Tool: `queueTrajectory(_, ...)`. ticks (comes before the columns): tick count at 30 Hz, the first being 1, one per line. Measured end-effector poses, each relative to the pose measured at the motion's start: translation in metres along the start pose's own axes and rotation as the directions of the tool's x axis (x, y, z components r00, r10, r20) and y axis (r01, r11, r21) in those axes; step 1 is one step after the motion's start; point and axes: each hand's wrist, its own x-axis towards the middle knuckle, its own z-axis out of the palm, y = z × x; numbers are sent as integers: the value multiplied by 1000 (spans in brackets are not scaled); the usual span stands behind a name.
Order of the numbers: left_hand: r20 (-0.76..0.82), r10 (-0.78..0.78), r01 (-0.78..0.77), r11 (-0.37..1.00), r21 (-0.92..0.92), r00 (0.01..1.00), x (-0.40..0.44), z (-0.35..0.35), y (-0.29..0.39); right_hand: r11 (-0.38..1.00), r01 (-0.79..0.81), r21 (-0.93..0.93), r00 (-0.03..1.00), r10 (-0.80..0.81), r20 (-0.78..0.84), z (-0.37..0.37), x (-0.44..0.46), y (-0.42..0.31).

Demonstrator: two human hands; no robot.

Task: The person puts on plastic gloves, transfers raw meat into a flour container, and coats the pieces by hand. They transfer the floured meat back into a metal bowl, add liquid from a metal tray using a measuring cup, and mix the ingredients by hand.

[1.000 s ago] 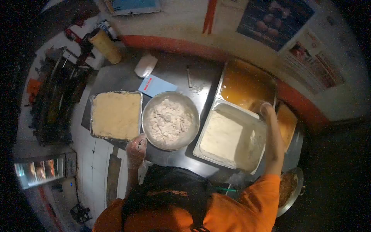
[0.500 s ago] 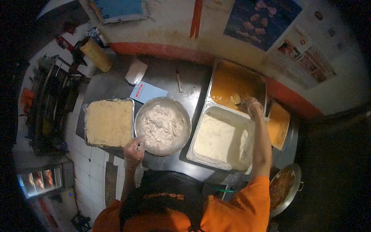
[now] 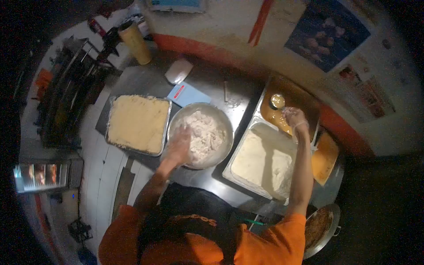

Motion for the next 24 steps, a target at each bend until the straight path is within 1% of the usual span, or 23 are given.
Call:
queueTrajectory(1,-2,-29,29,1000,-11,1000,6,4,2,994,-40,-102,998,46,53,0,0,-5)
queueTrajectory(3,37,-100,100,995,24,994,18,0,17,992,-92,-86,993,97,63,22,-18,-37)
queueTrajectory(4,52,-129,127,991,43,990,21,-1,18,997,-68,-40,997,69,45,38,-26,-42)
queueTrajectory(5,-14,-102,101,994,-51,995,27,14,7,999,-43,5,999,43,24,54,-37,-46)
queueTrajectory(6,-78,-80,68,987,-144,994,37,44,-7,999,-22,46,1000,22,2,70,-48,-49)
queueTrajectory(7,-148,-61,25,972,-232,987,36,39,-8,1000,1,24,998,-3,59,84,-54,-49)
queueTrajectory(8,-123,-92,48,944,-326,988,36,33,-8,1000,29,6,993,-29,113,99,-59,-49)
queueTrajectory(9,-96,-98,60,939,-339,991,40,33,-12,999,53,-10,985,-51,166,114,-66,-49)
queueTrajectory(11,-46,-107,84,928,-363,993,46,34,-23,997,-3,81,981,-13,196,144,-85,-55)
queueTrajectory(12,-83,-100,54,897,-439,991,45,33,-26,1000,18,-10,986,-16,165,160,-87,-47)
queueTrajectory(13,-85,-95,40,866,-499,992,43,25,-27,994,37,-102,991,-23,133,175,-89,-42)
queueTrajectory(14,-87,-90,26,830,-557,992,42,17,-27,975,85,-204,993,-65,104,187,-94,-38)
queueTrajectory(15,-88,-85,13,790,-613,993,39,11,-28,954,197,-228,979,-181,89,200,-99,-37)
queueTrajectory(16,-200,-83,-57,792,-608,976,41,21,-33,918,305,-255,952,-295,77,213,-103,-35)
queueTrajectory(17,-166,-62,-74,704,-707,984,46,31,-39,869,405,-284,913,-402,70,219,-106,-31)
queueTrajectory(18,-136,-39,-86,603,-794,990,47,24,-37,663,622,-417,763,-632,134,221,-106,-28)
queueTrajectory(20,77,-16,76,430,-899,997,19,-43,-12,551,606,-574,760,-614,213,232,-103,-31)
queueTrajectory(21,104,35,83,381,-921,994,19,-44,-14,487,591,-644,764,-595,250,239,-105,-32)
queueTrajectory(23,148,149,102,281,-954,978,25,-50,-26,411,616,-672,696,-684,220,244,-112,-35)
queueTrajectory(24,80,292,7,240,-971,953,31,-48,-35,375,631,-679,661,-718,218,244,-116,-37)
